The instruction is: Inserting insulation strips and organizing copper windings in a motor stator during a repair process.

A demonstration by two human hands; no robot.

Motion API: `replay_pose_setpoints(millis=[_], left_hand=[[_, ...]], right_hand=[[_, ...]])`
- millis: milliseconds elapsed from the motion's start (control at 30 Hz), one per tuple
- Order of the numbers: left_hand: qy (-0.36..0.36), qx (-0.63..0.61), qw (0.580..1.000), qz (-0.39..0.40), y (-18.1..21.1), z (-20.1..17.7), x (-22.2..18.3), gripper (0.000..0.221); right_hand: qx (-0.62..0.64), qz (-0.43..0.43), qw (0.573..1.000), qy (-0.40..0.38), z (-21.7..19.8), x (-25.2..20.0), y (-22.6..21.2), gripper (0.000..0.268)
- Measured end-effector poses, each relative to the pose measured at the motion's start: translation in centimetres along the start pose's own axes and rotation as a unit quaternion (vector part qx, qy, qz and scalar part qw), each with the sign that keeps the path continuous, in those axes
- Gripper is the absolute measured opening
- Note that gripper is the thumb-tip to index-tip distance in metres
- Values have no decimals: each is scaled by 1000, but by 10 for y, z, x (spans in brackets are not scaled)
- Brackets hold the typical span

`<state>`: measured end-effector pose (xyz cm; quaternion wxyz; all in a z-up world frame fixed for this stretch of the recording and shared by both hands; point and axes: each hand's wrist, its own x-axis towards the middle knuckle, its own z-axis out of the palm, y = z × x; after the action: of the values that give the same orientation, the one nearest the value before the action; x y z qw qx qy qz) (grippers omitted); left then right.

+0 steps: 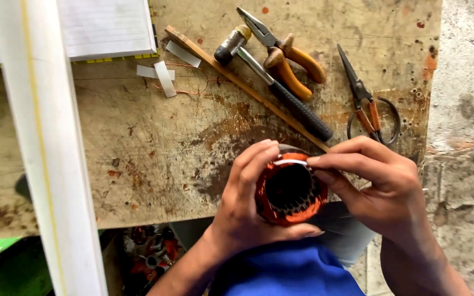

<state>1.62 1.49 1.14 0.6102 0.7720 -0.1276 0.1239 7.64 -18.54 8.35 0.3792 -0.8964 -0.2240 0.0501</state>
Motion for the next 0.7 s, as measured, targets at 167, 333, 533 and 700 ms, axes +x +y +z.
replay_pose_setpoints(millis=[167, 333, 533, 700], left_hand=[[14, -76, 994, -81, 23, -10, 13, 53], [39, -36, 991, -119, 46, -9, 31, 19], [8, -20, 980, -197, 51, -12, 33, 19], [34, 57, 976, -209, 58, -10, 26, 25]], right_hand=[[14, -42, 999, 26, -7, -14, 1, 18], [7, -103, 994, 24, -15, -26, 2, 23], [-16, -130, 991, 40, -16, -38, 4, 25], [-6, -162, 984, 71, -10, -41, 7, 22]])
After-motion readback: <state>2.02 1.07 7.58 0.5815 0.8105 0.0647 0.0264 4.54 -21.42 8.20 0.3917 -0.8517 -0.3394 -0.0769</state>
